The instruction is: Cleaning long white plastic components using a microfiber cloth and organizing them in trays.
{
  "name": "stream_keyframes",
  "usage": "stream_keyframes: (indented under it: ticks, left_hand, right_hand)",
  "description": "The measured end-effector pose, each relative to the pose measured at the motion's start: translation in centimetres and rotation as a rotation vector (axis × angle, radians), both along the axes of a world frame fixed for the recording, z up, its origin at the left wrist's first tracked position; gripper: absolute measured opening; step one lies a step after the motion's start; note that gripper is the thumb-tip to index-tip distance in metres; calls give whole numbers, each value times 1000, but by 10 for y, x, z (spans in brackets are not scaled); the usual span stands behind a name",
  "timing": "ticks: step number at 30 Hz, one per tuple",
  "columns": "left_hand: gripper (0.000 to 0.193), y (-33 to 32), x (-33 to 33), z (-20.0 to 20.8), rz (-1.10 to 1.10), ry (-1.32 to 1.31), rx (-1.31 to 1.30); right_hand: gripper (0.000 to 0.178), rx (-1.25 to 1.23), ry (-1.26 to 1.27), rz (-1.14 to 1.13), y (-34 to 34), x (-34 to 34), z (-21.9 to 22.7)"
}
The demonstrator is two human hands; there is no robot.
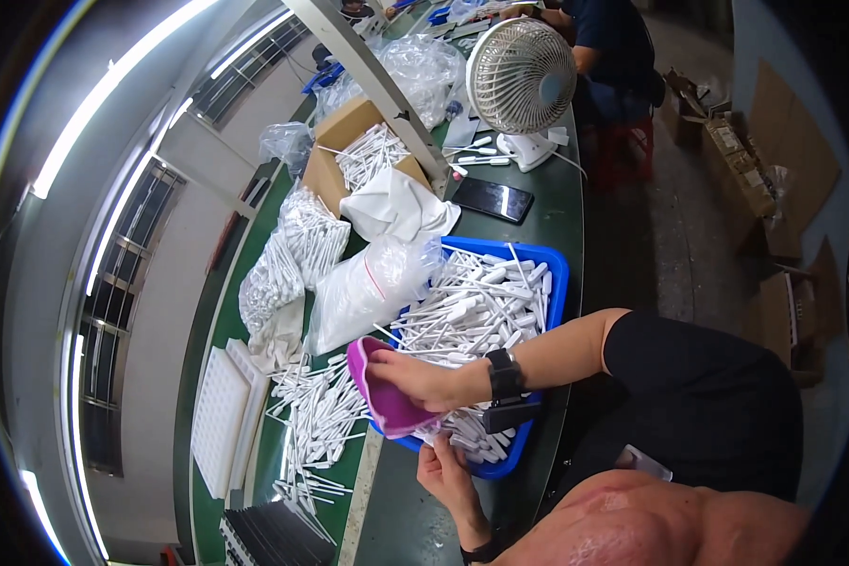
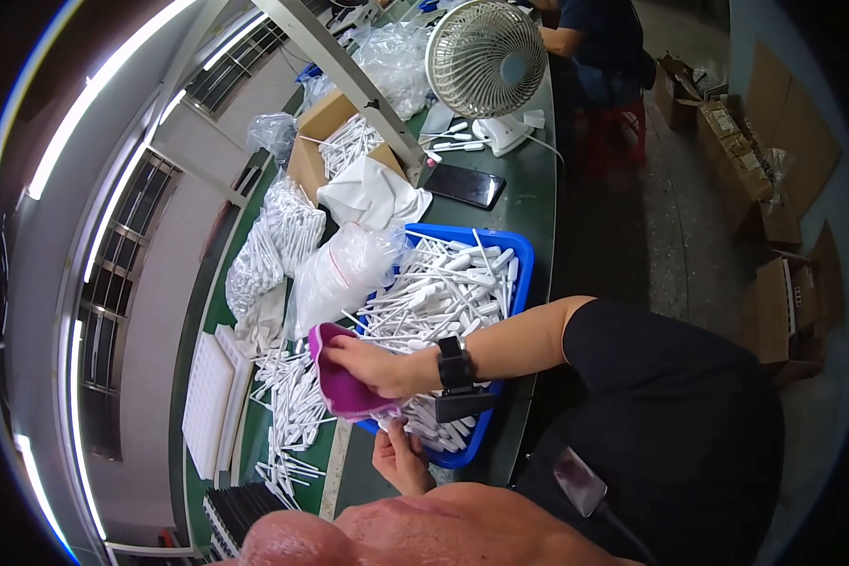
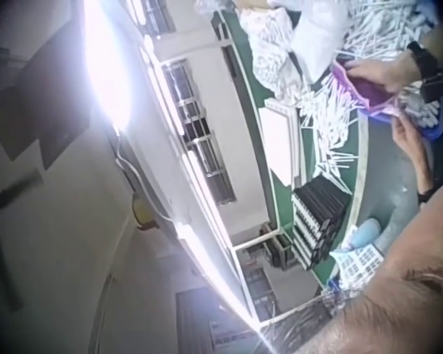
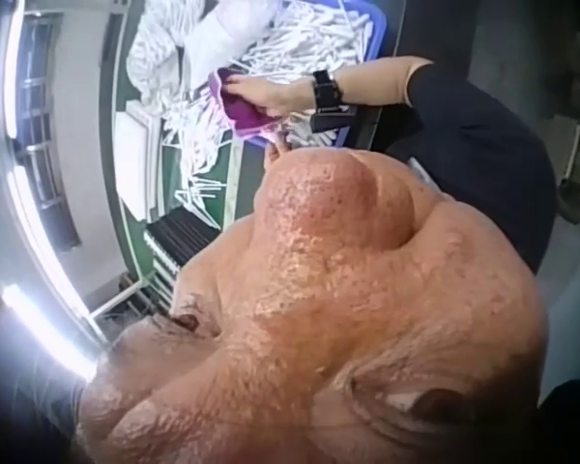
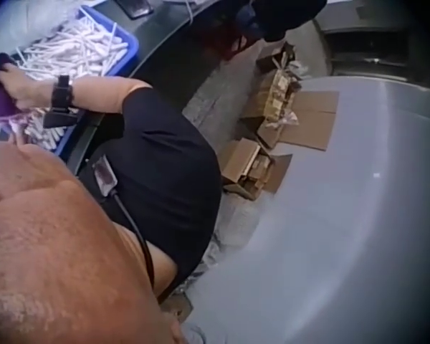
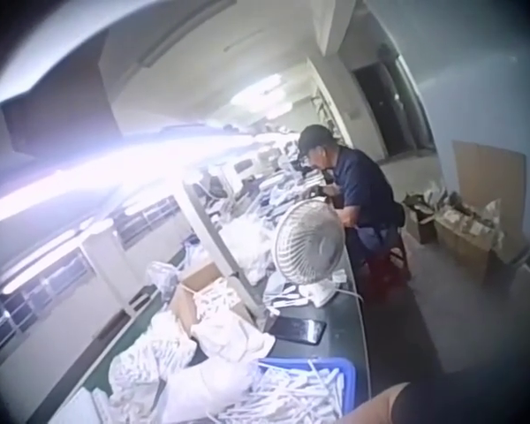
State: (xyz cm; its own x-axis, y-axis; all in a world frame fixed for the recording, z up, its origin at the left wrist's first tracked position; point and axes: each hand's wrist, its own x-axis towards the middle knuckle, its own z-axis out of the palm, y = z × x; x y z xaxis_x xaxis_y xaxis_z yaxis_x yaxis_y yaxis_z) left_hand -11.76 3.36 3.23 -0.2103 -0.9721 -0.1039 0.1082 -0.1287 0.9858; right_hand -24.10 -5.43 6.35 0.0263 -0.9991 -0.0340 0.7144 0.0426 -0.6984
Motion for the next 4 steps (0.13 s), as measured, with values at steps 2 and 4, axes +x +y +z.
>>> stream_keyframes:
  ticks: [2,4]
  left_hand:
    - [22,0,-2,1,-18,-16,-10]
    - [22,1,-4,1,-26,-25,-14]
  right_hand:
    - [33,40,-160,147,4,1,-11]
    - [44,-40,14,295,1,9,-31]
